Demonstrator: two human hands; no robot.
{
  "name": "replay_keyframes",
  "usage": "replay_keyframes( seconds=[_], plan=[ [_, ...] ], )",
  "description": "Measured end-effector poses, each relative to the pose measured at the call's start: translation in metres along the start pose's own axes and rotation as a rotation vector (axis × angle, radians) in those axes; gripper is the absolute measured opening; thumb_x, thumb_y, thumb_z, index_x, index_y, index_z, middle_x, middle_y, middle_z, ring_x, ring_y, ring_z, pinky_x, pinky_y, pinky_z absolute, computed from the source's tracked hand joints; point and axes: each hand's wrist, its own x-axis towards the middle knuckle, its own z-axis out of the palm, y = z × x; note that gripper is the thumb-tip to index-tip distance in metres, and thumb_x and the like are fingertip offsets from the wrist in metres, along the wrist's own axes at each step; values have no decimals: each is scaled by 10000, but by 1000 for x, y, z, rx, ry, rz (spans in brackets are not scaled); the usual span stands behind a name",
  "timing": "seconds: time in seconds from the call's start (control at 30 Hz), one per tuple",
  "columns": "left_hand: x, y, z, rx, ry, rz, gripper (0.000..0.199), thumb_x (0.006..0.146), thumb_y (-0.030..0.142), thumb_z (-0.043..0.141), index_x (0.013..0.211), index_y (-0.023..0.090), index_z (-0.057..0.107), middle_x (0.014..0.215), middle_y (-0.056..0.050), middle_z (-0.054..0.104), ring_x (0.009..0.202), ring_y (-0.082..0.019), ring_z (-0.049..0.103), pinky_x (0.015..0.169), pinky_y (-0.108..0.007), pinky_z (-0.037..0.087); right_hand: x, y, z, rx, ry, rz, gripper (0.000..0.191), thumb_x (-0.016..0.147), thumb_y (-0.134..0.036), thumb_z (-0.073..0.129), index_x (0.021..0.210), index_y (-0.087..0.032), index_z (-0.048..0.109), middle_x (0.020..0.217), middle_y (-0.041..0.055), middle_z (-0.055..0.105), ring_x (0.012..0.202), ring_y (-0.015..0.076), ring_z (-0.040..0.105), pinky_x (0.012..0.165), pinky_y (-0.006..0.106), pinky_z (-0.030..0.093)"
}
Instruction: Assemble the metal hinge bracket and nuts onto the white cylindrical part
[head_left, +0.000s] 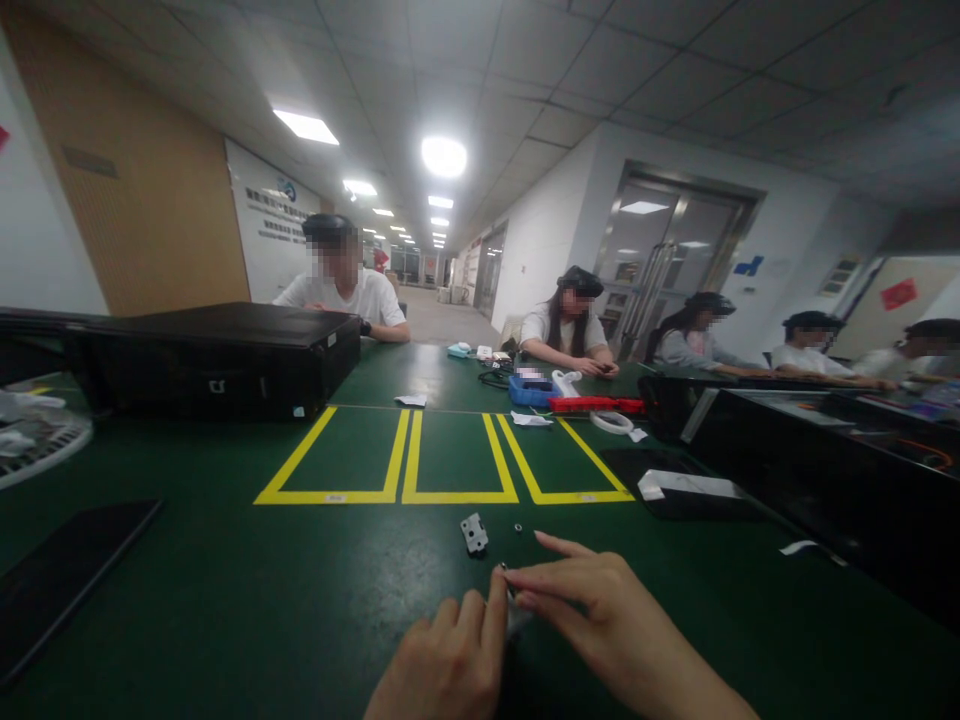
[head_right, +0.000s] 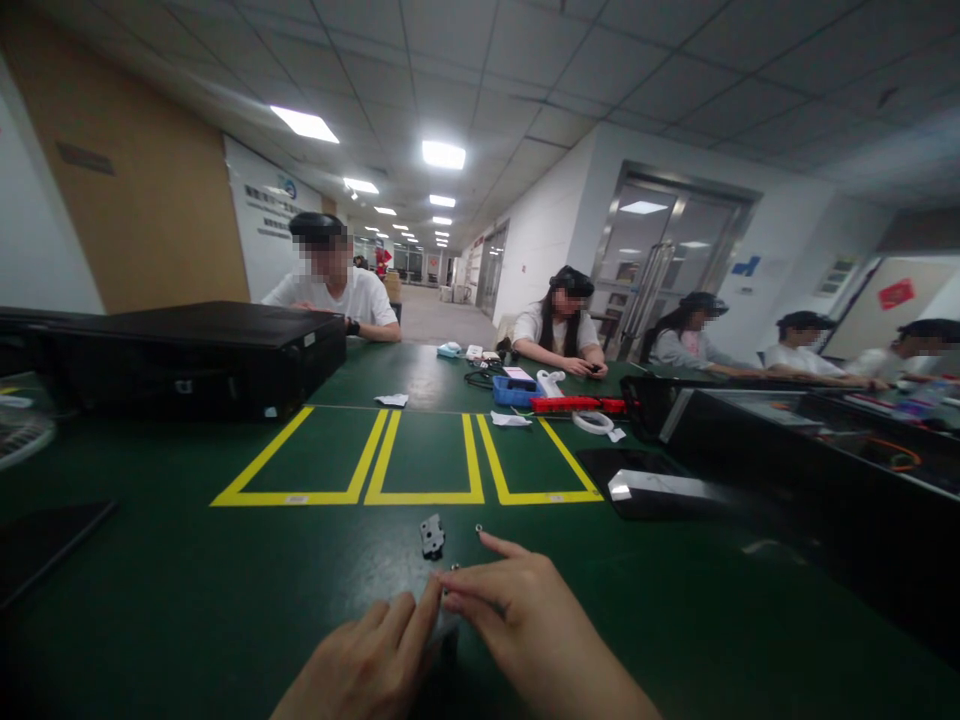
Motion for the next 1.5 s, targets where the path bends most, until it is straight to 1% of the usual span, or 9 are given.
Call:
replay_keyframes(
  seconds=[0.2, 0.3, 0.43, 0.5, 0.6, 0.8, 0.97, 1.13, 1.5],
  plan=[
    [-1, 0, -5, 8, 5, 10, 392, 842, 58, 454, 1212, 154, 540, 872, -30, 654, 724, -169, 644, 571, -265, 572, -3, 2, 3, -10, -8, -34, 262, 921, -200, 520, 1107, -321, 661, 1005, -33, 691, 964, 214, 641, 1061, 409, 344],
    [0, 2, -6, 4, -2, 12, 416, 835, 54, 467, 1237, 144, 521, 857, -36, 662, 704, -170, 643, 561, -262, 569, -6, 12, 7, 78, 97, 57, 203, 900, -354, 554, 1035, -312, 701, 962, -18, 703, 1088, 261, 570, 1005, 418, 409],
    [1, 3, -6, -51, -45, -30, 485, 840, 42, 443, 1313, 152, 448, 911, -63, 670, 748, -173, 652, 605, -252, 565, -4, 39, 2, 146, 299, 263, 255, 850, -419, 575, 956, -247, 731, 969, 21, 704, 989, 258, 622, 908, 370, 483],
    [2, 0, -7, -122, -85, -57, 488, 855, 57, 425, 1335, 148, 418, 961, -81, 667, 782, -182, 656, 632, -271, 572, -3, 61, -5, 21, 353, 413, 241, 827, -386, 598, 947, -222, 728, 974, 29, 701, 946, 249, 633, 874, 351, 491],
    [3, -5, -10, -212, -141, -92, 455, 885, 104, 397, 1340, 133, 409, 1013, -107, 661, 817, -211, 660, 657, -337, 585, -6, 97, -16, -229, 278, 648, 209, 863, -316, 557, 977, -225, 706, 956, 14, 695, 886, 211, 641, 767, 291, 512],
    [5, -7, -19, -305, -217, -160, 451, 894, 135, 405, 1345, 139, 402, 1071, -122, 648, 878, -239, 651, 714, -397, 576, -12, 125, -30, -459, 322, 805, 272, 903, -278, 491, 1029, -134, 684, 1033, 142, 636, 945, 303, 599, 762, 388, 472],
    [5, -15, -26, -363, -269, -230, 465, 888, 136, 392, 1352, 148, 392, 1162, -125, 617, 965, -246, 628, 803, -422, 545, -1, 97, -12, -519, 319, 712, 267, 905, -273, 497, 1078, -158, 664, 1061, 122, 602, 938, 274, 581, 753, 352, 457],
    [5, -21, -29, -382, -288, -245, 489, 882, 126, 355, 1370, 141, 362, 1205, -127, 597, 1007, -244, 613, 844, -423, 525, 17, 69, 29, -170, 121, 390, 109, 784, -210, 675, 886, -213, 712, 820, 7, 626, 759, 169, 590, 660, 222, 435],
    [5, -18, -22, -347, -252, -256, 480, 878, 143, 381, 1357, 167, 391, 1170, -118, 621, 970, -227, 633, 818, -387, 535, 23, 61, 39, -142, 102, 425, 76, 712, -99, 697, 731, -169, 673, 746, -4, 636, 711, 150, 576, 594, 201, 392]
  ],
)
